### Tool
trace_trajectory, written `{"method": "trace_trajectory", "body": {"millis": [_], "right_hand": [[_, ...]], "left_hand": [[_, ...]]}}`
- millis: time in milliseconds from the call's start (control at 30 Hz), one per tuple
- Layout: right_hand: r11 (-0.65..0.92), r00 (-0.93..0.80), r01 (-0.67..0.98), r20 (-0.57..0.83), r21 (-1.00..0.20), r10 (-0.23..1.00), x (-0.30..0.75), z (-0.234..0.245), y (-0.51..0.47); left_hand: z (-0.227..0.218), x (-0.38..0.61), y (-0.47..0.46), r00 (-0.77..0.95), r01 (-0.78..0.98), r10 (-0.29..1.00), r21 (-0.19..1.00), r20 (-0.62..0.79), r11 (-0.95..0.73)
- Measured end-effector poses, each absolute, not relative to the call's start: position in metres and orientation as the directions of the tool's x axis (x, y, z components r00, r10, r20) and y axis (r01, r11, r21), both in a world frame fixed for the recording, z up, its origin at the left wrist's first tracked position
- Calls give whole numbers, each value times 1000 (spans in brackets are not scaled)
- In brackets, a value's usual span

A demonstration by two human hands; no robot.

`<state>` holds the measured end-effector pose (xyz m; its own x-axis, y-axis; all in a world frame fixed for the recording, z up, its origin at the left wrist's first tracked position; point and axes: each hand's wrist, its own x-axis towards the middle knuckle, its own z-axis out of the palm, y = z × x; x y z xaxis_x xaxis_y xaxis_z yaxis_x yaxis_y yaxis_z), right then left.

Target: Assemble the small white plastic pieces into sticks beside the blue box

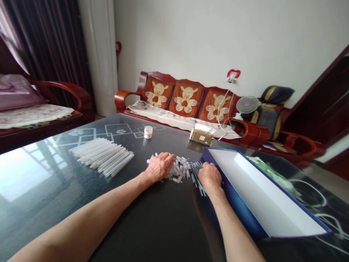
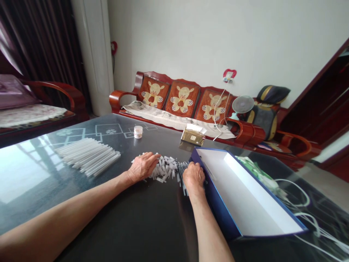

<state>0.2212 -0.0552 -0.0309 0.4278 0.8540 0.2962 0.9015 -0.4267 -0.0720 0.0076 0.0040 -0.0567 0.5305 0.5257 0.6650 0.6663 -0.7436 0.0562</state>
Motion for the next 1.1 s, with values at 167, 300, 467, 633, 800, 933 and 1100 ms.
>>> {"method": "trace_trajectory", "body": {"millis": [167,300,467,633,800,933,1100], "right_hand": [[-307,392,916,407,-259,825,221,-25,-51],[29,398,576,312,-817,863,210,-23,-44],[216,264,-251,147,-944,953,187,-23,-43],[252,328,-407,117,-878,937,178,-25,-46],[295,383,-333,157,-896,910,171,-30,-45],[297,432,-185,194,-937,881,167,-36,-44],[280,447,-110,204,-954,871,166,-42,-44]], "left_hand": [[-56,8,5,522,666,522,60,674,-744],[-55,9,4,513,677,540,72,668,-732],[-55,9,3,510,689,560,79,653,-720],[-55,9,4,497,683,562,101,661,-723],[-54,9,3,490,668,549,113,677,-736],[-53,10,1,502,646,517,96,694,-757],[-52,11,-1,526,618,484,77,699,-782]]}}
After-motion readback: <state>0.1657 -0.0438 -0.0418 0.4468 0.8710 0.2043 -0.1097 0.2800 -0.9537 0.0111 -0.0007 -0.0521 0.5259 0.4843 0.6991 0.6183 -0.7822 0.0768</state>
